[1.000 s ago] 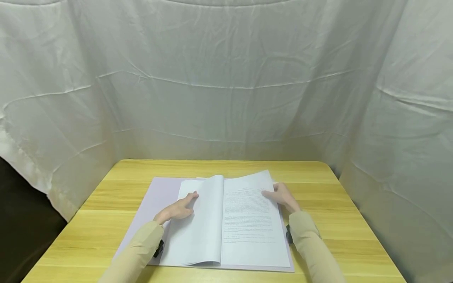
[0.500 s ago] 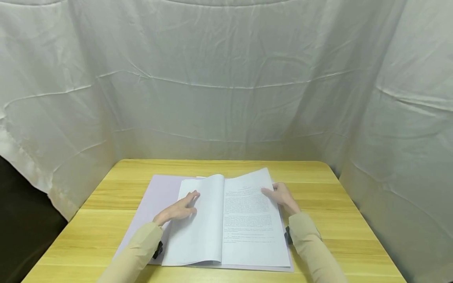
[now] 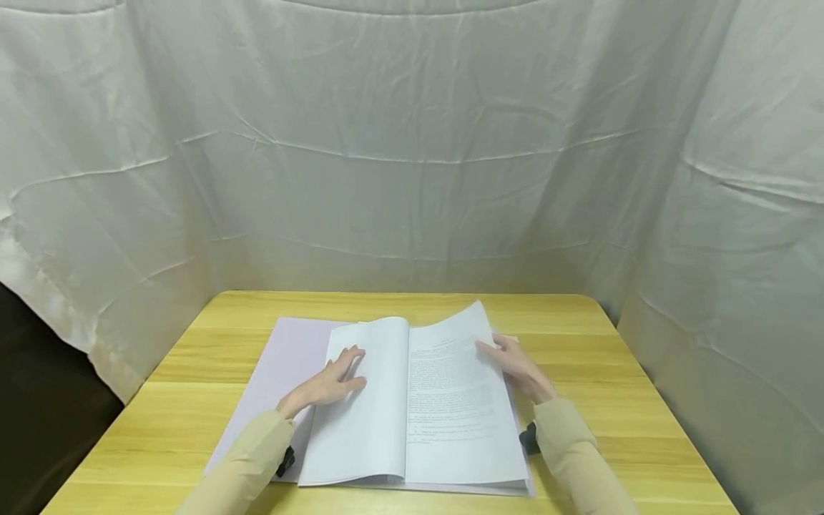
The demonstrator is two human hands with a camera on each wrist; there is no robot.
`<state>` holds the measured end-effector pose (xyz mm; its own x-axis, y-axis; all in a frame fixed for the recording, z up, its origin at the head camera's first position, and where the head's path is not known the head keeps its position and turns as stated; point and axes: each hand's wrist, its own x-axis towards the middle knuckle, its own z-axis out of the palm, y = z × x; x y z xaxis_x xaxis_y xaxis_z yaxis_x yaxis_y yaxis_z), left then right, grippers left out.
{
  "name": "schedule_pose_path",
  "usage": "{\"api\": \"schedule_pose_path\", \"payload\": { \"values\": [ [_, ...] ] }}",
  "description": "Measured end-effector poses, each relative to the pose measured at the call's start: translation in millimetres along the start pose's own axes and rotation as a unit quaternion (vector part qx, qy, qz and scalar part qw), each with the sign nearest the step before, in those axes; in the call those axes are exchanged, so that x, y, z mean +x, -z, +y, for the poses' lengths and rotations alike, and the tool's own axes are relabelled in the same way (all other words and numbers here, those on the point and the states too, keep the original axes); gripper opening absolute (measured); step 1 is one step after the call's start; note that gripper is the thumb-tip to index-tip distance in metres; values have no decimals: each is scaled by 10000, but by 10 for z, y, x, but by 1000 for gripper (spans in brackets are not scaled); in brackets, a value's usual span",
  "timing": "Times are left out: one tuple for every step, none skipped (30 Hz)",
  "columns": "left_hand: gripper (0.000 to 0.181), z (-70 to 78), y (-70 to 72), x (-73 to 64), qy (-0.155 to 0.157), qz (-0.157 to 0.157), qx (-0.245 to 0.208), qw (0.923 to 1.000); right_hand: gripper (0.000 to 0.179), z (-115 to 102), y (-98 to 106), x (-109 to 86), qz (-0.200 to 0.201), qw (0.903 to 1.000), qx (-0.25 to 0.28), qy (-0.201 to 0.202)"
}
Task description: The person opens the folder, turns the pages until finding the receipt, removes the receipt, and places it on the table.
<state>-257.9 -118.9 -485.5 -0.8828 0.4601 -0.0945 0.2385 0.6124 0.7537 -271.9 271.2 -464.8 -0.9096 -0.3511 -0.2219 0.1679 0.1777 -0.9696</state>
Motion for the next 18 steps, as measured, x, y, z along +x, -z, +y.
{"api": "schedule_pose_path", "payload": {
  "values": [
    [65,2,-4,-4,-22,8,-10,10000,61,-1,-10,-16,-170,9998,121,-4],
    [66,4,-8,-8,-34,5,-1,10000,62,-4,-21,-33,-342,9991,236,-15],
    [67,6,-12,-11,-50,3,7,10000,65,-8,-31,-51,-535,9980,321,4],
    [69,11,-16,-16,-66,0,18,10000,66,-9,-44,-68,-704,9967,392,28],
    [70,17,-19,-21,-75,-2,46,10000,66,-11,-59,-86,-829,9955,462,34],
    [72,23,-23,-25,-84,-6,58,9999,67,-14,-74,-102,-949,9941,515,60],
    [73,30,-26,-29,-91,-7,65,9999,67,-16,-88,-116,-1078,9926,540,108],
    [75,40,-29,-34,-88,-8,84,9999,69,-19,-99,-130,-1178,9913,563,150],
    [76,49,-32,-40,-89,-1,89,9999,71,-20,-110,-141,-1290,9898,560,237],
    [77,60,-33,-45,-97,15,85,9999,71,-22,-124,-150,-1363,9885,563,325],
    [78,67,-37,-49,-94,26,101,9999,72,-25,-136,-159,-1431,9871,572,430],
    [79,77,-39,-53,-96,43,78,9999,72,-27,-148,-165,-1497,9854,594,546],
    [80,86,-41,-57,-97,60,80,9999,71,-29,-159,-170,-1537,9841,609,644],
    [80,94,-45,-60,-98,80,69,9999,70,-32,-171,-177,-1559,9831,619,733],
    [81,100,-50,-62,-99,102,51,9999,68,-34,-185,-182,-1586,9819,630,821],
    [82,109,-54,-63,-104,124,37,9999,68,-36,-200,-186,-1588,9810,666,890],
    [82,118,-60,-64,-94,136,23,9999,68,-38,-216,-190,-1586,9803,707,939],
    [83,128,-65,-64,-91,147,-5,9999,68,-42,-233,-196,-1584,9799,741,959]
  ]
}}
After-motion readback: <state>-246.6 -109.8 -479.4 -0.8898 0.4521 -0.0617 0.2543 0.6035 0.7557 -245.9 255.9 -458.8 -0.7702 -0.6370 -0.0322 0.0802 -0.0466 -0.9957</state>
